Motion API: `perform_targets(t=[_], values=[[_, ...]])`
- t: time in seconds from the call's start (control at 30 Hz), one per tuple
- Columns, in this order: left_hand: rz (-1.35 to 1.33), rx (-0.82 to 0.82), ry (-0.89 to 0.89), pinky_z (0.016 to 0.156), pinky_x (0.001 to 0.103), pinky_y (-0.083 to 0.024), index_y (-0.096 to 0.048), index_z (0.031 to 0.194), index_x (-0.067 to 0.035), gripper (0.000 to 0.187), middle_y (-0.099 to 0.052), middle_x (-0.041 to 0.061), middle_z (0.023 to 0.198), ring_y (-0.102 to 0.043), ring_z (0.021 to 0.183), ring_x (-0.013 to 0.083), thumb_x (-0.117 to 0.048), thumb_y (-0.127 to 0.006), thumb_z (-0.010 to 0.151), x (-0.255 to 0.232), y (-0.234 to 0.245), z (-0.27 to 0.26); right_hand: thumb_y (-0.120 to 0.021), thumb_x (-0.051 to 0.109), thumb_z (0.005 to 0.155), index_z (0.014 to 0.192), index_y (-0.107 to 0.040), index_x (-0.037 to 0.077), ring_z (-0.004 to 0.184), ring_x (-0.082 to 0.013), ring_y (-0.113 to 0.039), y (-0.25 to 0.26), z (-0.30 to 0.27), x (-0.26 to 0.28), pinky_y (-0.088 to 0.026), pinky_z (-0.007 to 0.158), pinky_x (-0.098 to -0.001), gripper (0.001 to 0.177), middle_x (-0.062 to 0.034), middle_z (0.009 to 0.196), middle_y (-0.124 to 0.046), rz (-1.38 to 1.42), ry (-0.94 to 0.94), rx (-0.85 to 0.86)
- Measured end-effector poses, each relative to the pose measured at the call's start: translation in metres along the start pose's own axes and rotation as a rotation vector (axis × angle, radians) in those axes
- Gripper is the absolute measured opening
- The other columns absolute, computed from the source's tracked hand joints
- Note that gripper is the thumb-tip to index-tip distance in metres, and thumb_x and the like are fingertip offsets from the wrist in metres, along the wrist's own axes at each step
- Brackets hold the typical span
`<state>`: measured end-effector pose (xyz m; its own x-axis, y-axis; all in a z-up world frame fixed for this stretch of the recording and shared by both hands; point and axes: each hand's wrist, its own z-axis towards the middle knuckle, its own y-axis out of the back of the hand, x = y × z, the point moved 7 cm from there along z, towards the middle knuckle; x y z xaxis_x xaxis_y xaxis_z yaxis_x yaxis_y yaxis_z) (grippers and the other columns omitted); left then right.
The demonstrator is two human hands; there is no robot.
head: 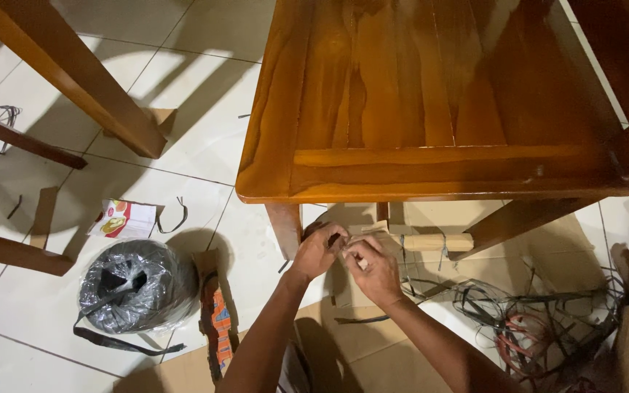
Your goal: Unpacking a wooden chair by removing cardboard and wire ties
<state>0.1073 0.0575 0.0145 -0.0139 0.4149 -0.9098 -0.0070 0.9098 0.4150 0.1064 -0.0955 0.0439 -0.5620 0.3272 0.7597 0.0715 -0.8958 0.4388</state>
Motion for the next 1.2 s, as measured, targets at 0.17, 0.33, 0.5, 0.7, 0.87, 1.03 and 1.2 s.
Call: perform_targets(t=[0.17,0.33,0.5,0.7,0.87,1.03,1.2], values=[[0.054,0.017,-0.055,0.088,0.051,-0.056,-0.066,0.115,-0.01,0.019,-0.07,0.021,0.097,-0.07,0.097,0.0406,-0.019,-0.058,0.1,0.006,-0.006,-0.001,-0.064,0.002,0.091,0.089,-0.064,0.008,0.083,-0.0373,-0.074,0.004,0.02,0.045,-0.065,0.069,-0.0508,0.007,-0.0103,0.103,-0.073,-0.171,0.164,0.096],[0.031,0.029,-0.025,0.087,0.052,-0.054,-0.062,0.111,-0.01,0.016,-0.069,0.021,0.095,-0.068,0.096,0.0426,-0.016,-0.058,0.097,-0.004,0.003,-0.004,-0.075,0.01,0.085,0.092,-0.068,0.013,0.073,-0.032,-0.074,-0.022,-0.001,-0.031,-0.059,0.064,-0.0412,0.011,-0.0119,0.08,-0.071,-0.113,-0.15,-0.011],[0.013,-0.006,0.002,0.088,0.051,-0.053,-0.06,0.112,-0.011,0.016,-0.069,0.018,0.095,-0.068,0.095,0.0399,-0.014,-0.055,0.096,-0.006,0.005,-0.01,-0.077,0.014,0.087,0.095,-0.068,0.008,0.068,-0.0283,-0.071,-0.025,-0.006,-0.06,-0.056,0.066,-0.0421,0.014,-0.0164,0.078,-0.074,-0.011,-0.44,-0.041],[0.027,0.019,-0.028,0.088,0.055,-0.052,-0.055,0.114,-0.012,0.015,-0.068,0.02,0.094,-0.066,0.095,0.0452,-0.018,-0.051,0.102,-0.002,0.001,-0.009,-0.073,0.011,0.087,0.097,-0.074,0.013,0.079,-0.035,-0.076,-0.032,-0.002,-0.046,-0.06,0.067,-0.0438,0.01,-0.018,0.084,-0.076,0.026,-0.393,-0.016],[0.105,0.025,-0.019,0.091,0.056,-0.052,-0.053,0.118,-0.015,0.017,-0.07,0.019,0.096,-0.066,0.099,0.044,-0.022,-0.048,0.104,-0.001,0.003,-0.007,-0.071,0.01,0.087,0.097,-0.076,0.015,0.075,-0.0351,-0.075,-0.023,0.005,-0.03,-0.062,0.062,-0.04,0.012,-0.016,0.083,-0.074,-0.12,-0.204,0.044],[0.165,0.03,-0.025,0.093,0.056,-0.052,-0.052,0.12,-0.014,0.017,-0.069,0.019,0.097,-0.067,0.102,0.0432,-0.019,-0.045,0.106,-0.016,0.01,-0.007,-0.07,0.014,0.089,0.099,-0.075,0.013,0.075,-0.0349,-0.075,-0.039,-0.002,-0.058,-0.06,0.061,-0.041,0.011,-0.0157,0.082,-0.071,-0.083,-0.226,0.159],[0.141,0.001,-0.007,0.099,0.057,-0.05,-0.053,0.121,-0.01,0.021,-0.069,0.025,0.107,-0.065,0.109,0.0454,-0.024,-0.046,0.107,-0.003,0.001,-0.011,-0.067,0.022,0.091,0.105,-0.075,0.016,0.086,-0.0323,-0.075,-0.046,-0.006,-0.078,-0.059,0.074,-0.0438,0.017,-0.0159,0.093,-0.076,0.1,-0.56,0.316]])
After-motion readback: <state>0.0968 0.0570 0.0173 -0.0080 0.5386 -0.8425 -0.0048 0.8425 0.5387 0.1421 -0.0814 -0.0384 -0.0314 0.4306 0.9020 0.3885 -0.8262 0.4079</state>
